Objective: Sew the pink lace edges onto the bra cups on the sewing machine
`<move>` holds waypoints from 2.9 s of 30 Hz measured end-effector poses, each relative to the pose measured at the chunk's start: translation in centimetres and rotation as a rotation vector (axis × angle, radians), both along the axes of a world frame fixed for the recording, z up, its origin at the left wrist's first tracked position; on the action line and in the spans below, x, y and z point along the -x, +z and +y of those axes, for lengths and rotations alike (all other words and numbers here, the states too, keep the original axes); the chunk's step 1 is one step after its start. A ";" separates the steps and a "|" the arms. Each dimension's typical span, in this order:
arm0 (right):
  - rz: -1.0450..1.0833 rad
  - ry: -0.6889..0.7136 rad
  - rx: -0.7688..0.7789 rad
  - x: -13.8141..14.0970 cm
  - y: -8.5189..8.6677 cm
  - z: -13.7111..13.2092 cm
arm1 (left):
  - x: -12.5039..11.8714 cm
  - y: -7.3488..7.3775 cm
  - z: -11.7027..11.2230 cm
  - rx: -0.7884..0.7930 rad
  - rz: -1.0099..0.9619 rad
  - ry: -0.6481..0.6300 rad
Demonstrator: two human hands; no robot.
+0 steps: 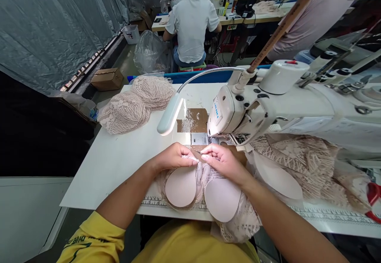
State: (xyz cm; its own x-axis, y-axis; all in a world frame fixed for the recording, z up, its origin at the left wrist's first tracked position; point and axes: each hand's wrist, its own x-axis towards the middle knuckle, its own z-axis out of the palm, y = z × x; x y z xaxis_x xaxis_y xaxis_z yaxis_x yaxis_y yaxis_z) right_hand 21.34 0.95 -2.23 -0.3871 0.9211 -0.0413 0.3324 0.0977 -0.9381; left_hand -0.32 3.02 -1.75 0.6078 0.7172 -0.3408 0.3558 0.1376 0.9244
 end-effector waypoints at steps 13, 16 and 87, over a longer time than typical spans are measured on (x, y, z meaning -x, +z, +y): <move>-0.685 0.048 -0.160 -7.0 2.1 -5.8 | 1.6 3.3 -4.2 -0.519 0.612 -0.194; -0.535 0.029 -0.224 -5.5 3.0 -5.8 | 3.6 3.3 -5.8 -0.531 0.540 -0.193; 0.015 0.224 0.072 0.1 2.4 -6.5 | 1.9 2.0 -11.0 -0.016 -0.174 0.301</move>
